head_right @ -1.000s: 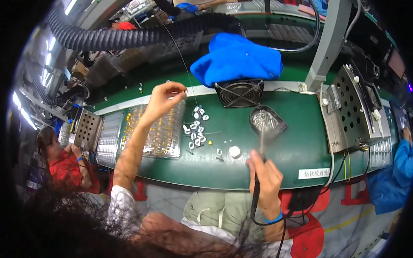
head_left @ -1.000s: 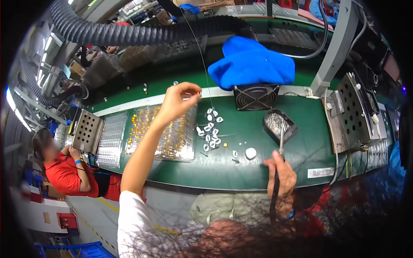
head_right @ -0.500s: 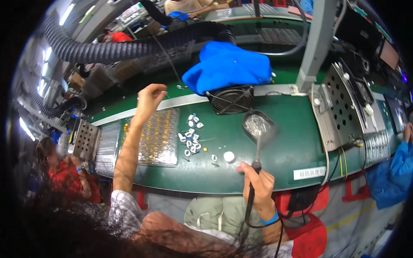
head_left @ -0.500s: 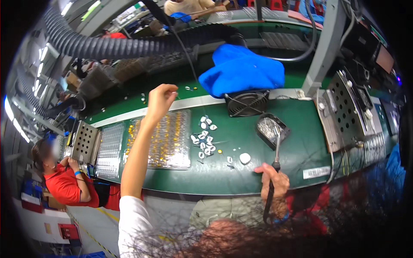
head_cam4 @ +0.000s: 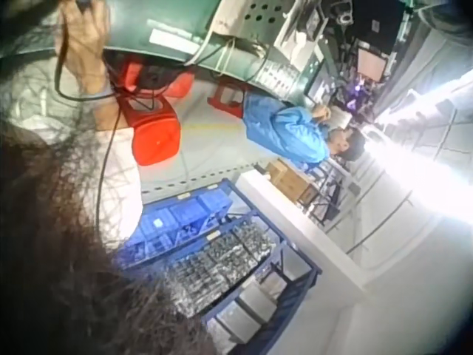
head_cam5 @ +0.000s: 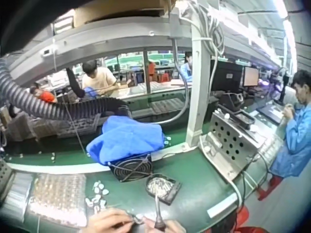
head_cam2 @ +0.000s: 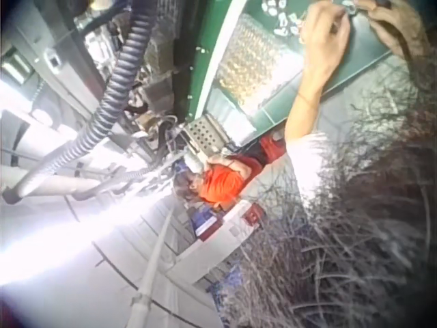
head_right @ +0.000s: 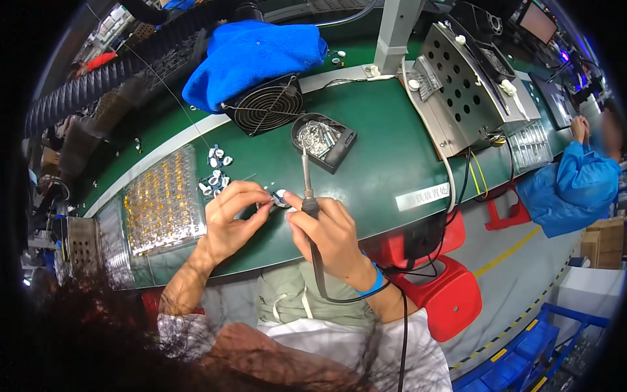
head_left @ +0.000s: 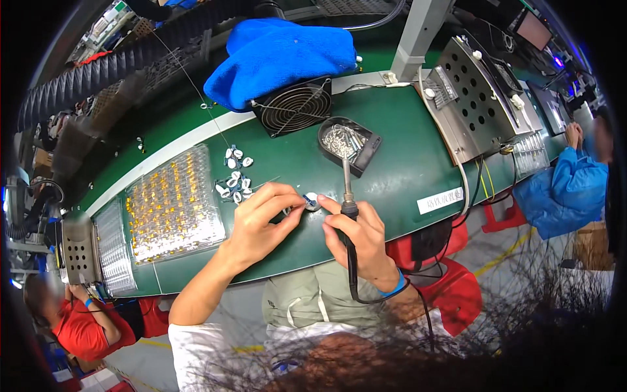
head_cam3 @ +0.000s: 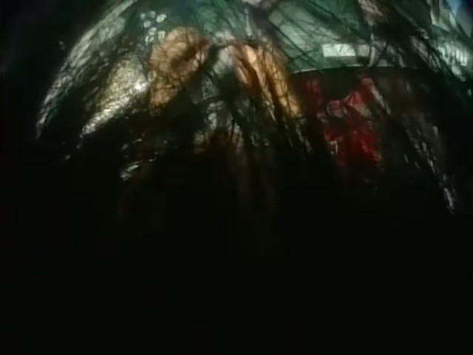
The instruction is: Soldering small components onto circular PCBs at an assembly line station.
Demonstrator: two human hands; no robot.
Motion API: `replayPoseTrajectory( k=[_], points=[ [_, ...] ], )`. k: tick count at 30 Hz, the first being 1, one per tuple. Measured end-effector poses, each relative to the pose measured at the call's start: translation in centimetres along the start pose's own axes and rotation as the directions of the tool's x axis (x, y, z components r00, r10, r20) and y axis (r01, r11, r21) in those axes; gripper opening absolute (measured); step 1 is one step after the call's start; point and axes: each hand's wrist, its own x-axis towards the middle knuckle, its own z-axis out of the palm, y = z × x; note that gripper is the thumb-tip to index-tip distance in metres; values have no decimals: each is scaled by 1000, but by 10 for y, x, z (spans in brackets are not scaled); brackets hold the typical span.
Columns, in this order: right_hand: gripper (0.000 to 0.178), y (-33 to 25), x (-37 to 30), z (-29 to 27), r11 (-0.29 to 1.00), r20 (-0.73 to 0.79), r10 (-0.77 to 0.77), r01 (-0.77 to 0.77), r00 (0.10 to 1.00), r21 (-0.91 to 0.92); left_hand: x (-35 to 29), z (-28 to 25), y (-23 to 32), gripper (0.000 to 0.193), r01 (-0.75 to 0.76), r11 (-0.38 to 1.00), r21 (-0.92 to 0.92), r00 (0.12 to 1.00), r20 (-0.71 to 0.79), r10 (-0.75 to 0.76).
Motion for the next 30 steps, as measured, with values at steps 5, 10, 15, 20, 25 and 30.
replayPoseTrajectory(
  k=[5,10,15,20,25,30],
  points=[
    [31,-14,7,4,993,162,-40,57,986,-105,-13,-12,0,30,-90,995,44,987,140,83],
    [28,-7,-5,-3,980,170,-12,46,985,-195,-20,-28,12,29,-416,872,259,899,258,352],
    [32,-6,-4,3,993,149,-45,61,988,-104,-100,-137,5,26,180,832,525,984,-110,-143],
    [38,-4,-7,1,996,163,4,11,987,-88,-167,-203,8,27,468,625,625,882,-292,-369],
    [37,-3,-8,1,996,168,37,-24,985,-81,-195,-206,-3,32,438,557,705,895,-285,-342],
    [26,-4,-4,6,995,61,-53,58,997,-76,-208,-209,-12,27,340,595,728,940,-272,-204]
  ],
)
